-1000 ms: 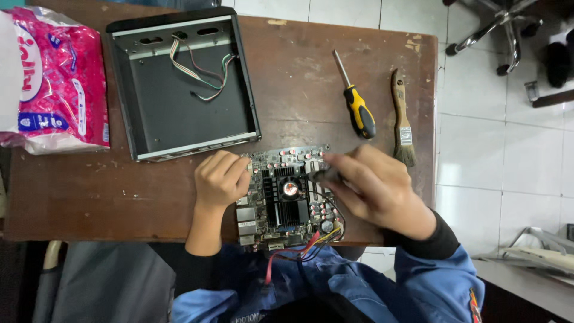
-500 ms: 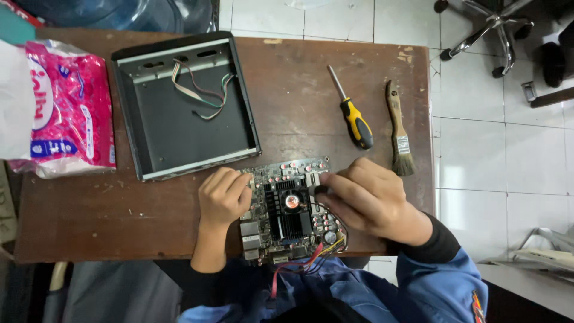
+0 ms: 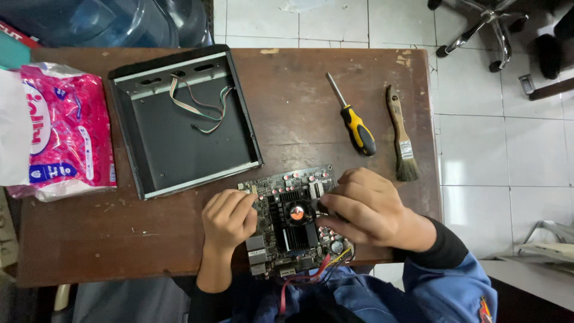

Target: The person uses a screwdriver to tighten screws on a motherboard placed on a wooden table. The person repeatedly adjusts the screwdriver and screws on the board, then lifts the motherboard at the end.

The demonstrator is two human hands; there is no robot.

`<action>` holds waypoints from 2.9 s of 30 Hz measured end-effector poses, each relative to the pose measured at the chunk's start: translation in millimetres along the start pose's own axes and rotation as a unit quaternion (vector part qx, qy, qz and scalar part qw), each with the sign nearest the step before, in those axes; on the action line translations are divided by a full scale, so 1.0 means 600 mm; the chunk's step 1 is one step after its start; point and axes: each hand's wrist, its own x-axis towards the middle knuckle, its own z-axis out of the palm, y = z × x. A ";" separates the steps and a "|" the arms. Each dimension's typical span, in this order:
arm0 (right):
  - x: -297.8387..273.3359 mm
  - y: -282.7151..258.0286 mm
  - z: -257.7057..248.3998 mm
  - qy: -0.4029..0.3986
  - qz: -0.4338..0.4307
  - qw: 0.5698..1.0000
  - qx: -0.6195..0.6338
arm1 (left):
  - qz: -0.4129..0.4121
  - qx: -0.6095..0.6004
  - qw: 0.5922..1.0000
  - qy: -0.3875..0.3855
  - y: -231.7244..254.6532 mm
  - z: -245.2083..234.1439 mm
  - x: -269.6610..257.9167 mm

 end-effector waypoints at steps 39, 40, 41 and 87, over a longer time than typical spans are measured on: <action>0.017 -0.023 -0.021 -0.078 0.012 0.996 0.034 | -0.047 -0.543 0.802 -0.245 0.035 0.049 0.121; 0.014 -0.021 -0.018 -0.078 0.014 0.996 0.035 | -0.048 -0.543 0.801 -0.246 0.036 0.053 0.115; 0.011 -0.019 -0.016 -0.054 0.003 0.999 0.000 | -0.062 -0.524 0.815 -0.238 0.039 0.056 0.109; 0.012 -0.028 -0.032 -0.154 0.012 0.987 0.053 | 0.006 -0.424 0.869 -0.255 0.033 0.056 0.105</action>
